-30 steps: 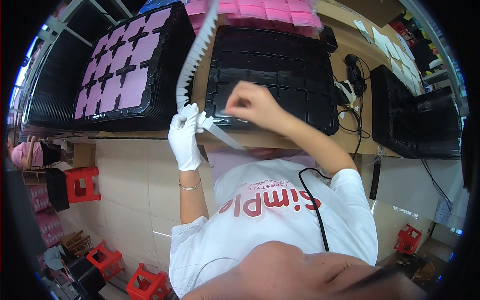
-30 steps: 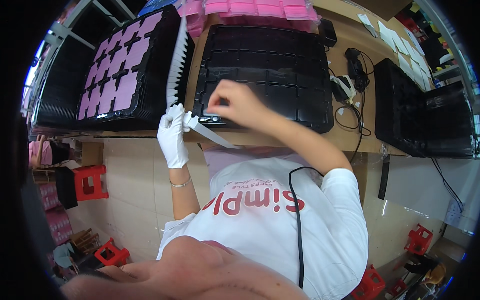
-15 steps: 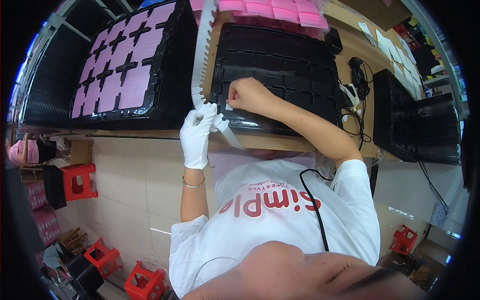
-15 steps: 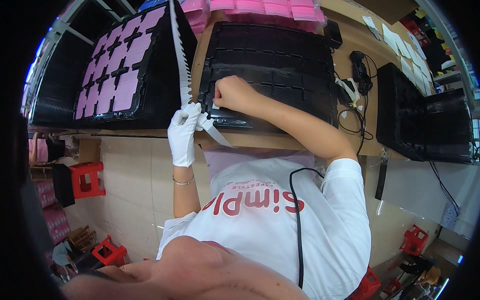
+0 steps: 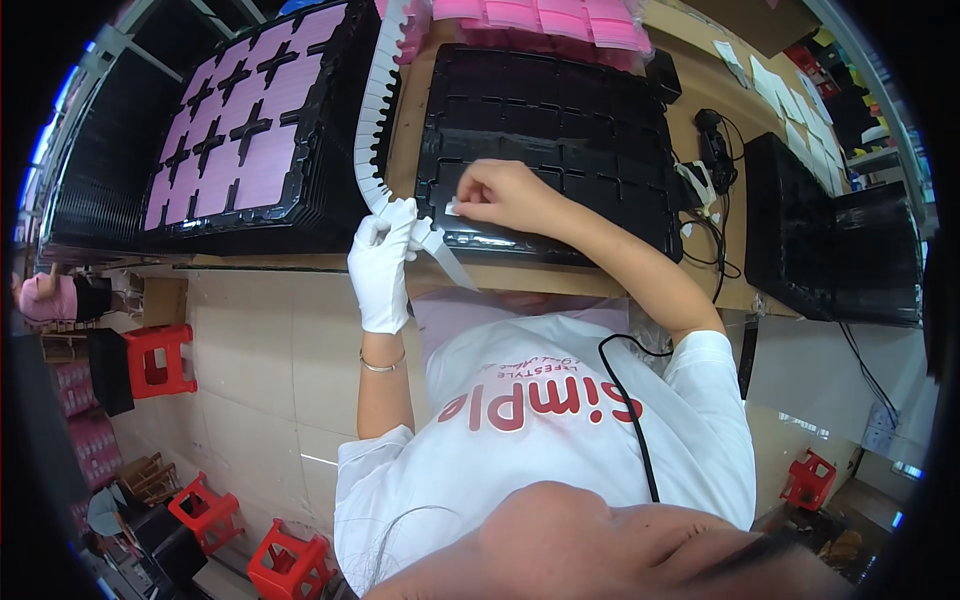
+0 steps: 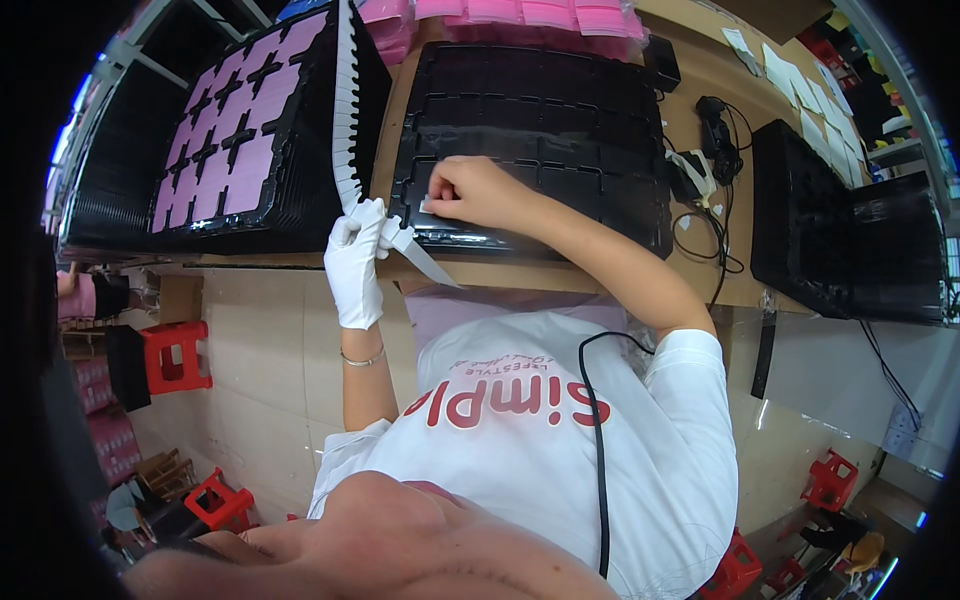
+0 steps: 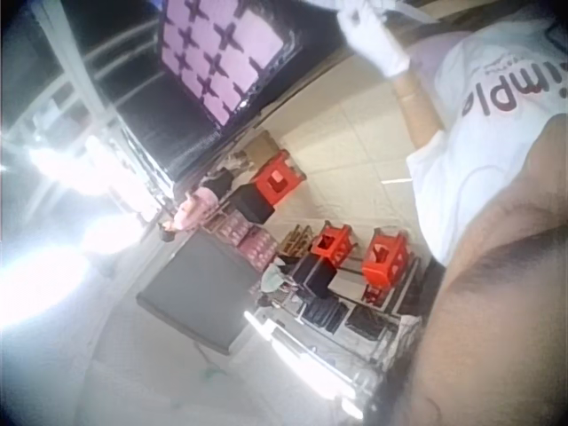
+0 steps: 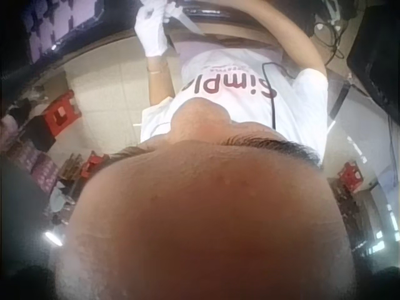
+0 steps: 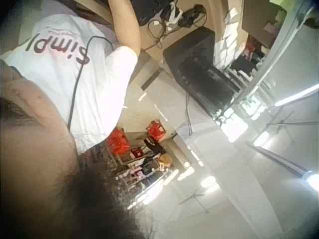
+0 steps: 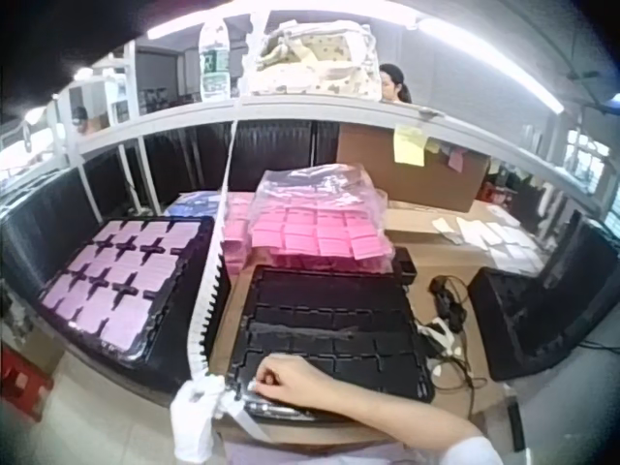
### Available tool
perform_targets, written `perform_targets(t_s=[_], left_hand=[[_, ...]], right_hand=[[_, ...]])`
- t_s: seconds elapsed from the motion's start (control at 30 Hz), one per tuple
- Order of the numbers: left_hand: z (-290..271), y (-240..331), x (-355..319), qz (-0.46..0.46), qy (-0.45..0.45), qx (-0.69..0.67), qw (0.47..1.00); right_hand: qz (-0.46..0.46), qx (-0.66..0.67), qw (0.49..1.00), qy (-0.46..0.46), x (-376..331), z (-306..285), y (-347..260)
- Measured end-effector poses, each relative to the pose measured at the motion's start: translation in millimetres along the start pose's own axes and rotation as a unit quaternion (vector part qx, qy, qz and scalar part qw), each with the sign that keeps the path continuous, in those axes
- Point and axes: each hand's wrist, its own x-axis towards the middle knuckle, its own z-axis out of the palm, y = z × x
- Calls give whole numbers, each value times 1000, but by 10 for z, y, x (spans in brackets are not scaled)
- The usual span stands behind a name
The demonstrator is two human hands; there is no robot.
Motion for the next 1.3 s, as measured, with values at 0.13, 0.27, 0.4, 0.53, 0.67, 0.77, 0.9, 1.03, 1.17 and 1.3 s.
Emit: perform_targets(t_s=[0.13, 0.27, 0.4, 0.53, 0.67, 0.77, 0.9, 1.03, 1.17, 1.3], left_hand=[[65, 24, -25, 5, -22, -10, 1000], [39, -34, -59, -2, -42, -13, 999], [4, -83, -36, -3, -45, -25, 999], [71, -37, -27, -4, -25, -36, 999], [17, -70, 15, 19, -22, -14, 999], [-25, -60, 0, 0, -15, -4, 1000], [108, 86, -102, -11, -22, -57, 998], [329, 135, -181, 14, -28, -75, 997], [448, 78, -162, 11, -55, -76, 996], [469, -6, -74, 15, -76, -55, 995]], right_hand=[[-8, -118, 992, 37, 99, 168, 14], [49, -119, 992, 3, 173, 178, 36], [65, -113, 991, 5, 167, 154, -43], [40, -132, 990, 22, 182, 232, 70], [9, 75, 987, -141, 41, 5, -32], [98, 330, 936, -74, -184, -95, -10], [190, 486, 853, -5, -397, -22, -161], [167, 348, 920, 64, -540, 145, -352], [33, 140, 968, 206, -714, 171, -405], [-156, 49, 972, 168, -870, 4, -340]])
